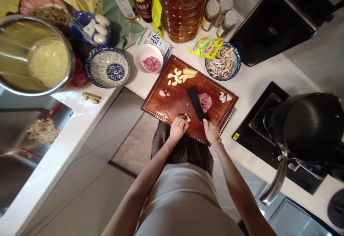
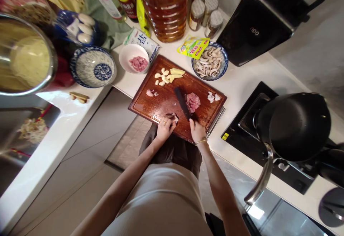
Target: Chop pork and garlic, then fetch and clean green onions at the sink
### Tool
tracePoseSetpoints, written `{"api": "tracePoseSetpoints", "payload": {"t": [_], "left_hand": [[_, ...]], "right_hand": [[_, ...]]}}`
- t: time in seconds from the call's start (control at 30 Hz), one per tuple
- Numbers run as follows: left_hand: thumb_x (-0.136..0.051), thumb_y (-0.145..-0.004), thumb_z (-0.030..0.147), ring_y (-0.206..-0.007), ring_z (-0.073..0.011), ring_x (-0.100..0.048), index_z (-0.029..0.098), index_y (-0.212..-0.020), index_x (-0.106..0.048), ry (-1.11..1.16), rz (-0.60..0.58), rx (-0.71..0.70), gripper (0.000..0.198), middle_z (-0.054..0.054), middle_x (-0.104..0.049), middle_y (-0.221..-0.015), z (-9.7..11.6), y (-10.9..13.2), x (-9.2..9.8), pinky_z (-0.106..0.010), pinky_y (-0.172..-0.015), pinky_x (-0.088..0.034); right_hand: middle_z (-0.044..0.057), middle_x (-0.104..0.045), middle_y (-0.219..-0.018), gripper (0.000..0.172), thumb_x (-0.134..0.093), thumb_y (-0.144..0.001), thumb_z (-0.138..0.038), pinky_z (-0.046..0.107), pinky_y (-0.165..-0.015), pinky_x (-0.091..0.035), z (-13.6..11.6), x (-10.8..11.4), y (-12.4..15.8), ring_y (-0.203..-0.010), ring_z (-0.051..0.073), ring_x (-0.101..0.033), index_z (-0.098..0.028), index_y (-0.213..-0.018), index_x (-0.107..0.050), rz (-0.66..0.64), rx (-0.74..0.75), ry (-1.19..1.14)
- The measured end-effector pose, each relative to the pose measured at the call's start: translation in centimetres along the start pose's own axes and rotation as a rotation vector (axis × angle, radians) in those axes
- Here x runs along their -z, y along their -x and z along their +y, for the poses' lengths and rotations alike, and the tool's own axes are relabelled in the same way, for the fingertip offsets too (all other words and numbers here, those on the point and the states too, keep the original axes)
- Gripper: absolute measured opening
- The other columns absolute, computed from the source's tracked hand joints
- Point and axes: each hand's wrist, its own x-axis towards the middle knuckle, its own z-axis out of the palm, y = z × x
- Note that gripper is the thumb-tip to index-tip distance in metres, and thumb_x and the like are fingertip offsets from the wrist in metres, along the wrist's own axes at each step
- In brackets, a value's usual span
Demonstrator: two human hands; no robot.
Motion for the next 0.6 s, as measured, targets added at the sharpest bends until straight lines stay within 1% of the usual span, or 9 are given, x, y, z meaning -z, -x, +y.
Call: {"api": "tracePoseSetpoints", "payload": {"t": [0.1,0.23,0.3,0.4,0.5,0.6], "left_hand": [[-0.045,-0.084,0.020,-0.105,-0.0201,-0.051,0.017,-0.097,-0.054,0.003,0.013,-0.009,0.016,-0.009,-0.058,-0.107,0.0,0.1,0.0,-0.036,-0.087,-0.045],[-0.046,-0.084,0.020,-0.104,-0.0202,-0.051,0.016,-0.095,-0.054,-0.011,0.020,-0.009,0.015,-0.009,-0.058,-0.106,0.0,0.1,-0.1,-0.036,-0.088,-0.045],[-0.046,-0.084,0.021,-0.102,-0.0203,-0.051,0.016,-0.091,-0.055,-0.027,0.018,-0.005,0.012,-0.009,-0.059,-0.102,0.0,0.2,-0.1,-0.035,-0.086,-0.045],[-0.046,-0.084,0.021,-0.096,-0.0202,-0.052,0.017,-0.084,-0.055,-0.053,0.014,0.010,0.010,-0.008,-0.059,-0.093,0.1,0.3,-0.2,-0.034,-0.082,-0.046],[-0.046,-0.084,0.021,-0.094,-0.0199,-0.052,0.016,-0.083,-0.055,-0.063,0.026,0.011,0.010,-0.008,-0.059,-0.092,0.1,0.2,-0.3,-0.034,-0.081,-0.046],[-0.046,-0.083,0.020,-0.094,-0.0201,-0.052,0.016,-0.083,-0.055,-0.077,0.032,0.000,0.010,-0.008,-0.059,-0.092,0.2,0.1,-0.4,-0.033,-0.081,-0.045]], "right_hand": [[0.010,-0.066,-0.073,0.059,-0.017,-0.090,-0.048,0.025,-0.062,-0.036,0.2,1.0,0.0,-0.069,0.018,-0.060,-0.015,-0.083,-0.065,0.040,-0.021,-0.013],[0.011,-0.067,-0.081,0.051,-0.022,-0.091,-0.045,0.025,-0.065,-0.038,-1.5,0.7,2.3,-0.075,0.018,-0.061,-0.015,-0.093,-0.064,0.056,0.087,0.013],[0.011,-0.067,-0.081,0.048,-0.025,-0.090,-0.044,0.025,-0.064,-0.038,-2.4,0.2,3.6,-0.073,0.018,-0.061,-0.015,-0.096,-0.063,0.029,0.112,0.058],[0.011,-0.067,-0.075,0.045,-0.029,-0.090,-0.044,0.025,-0.060,-0.037,-3.1,-0.3,4.7,-0.067,0.018,-0.061,-0.015,-0.096,-0.063,-0.021,0.086,0.130],[0.011,-0.067,-0.074,0.044,-0.029,-0.090,-0.043,0.024,-0.060,-0.037,-3.0,-0.3,4.9,-0.067,0.018,-0.061,-0.015,-0.095,-0.063,-0.031,0.090,0.160],[0.012,-0.067,-0.074,0.047,-0.027,-0.090,-0.043,0.023,-0.060,-0.037,-2.9,-0.3,4.8,-0.067,0.018,-0.062,-0.014,-0.092,-0.063,-0.043,0.095,0.172]]}}
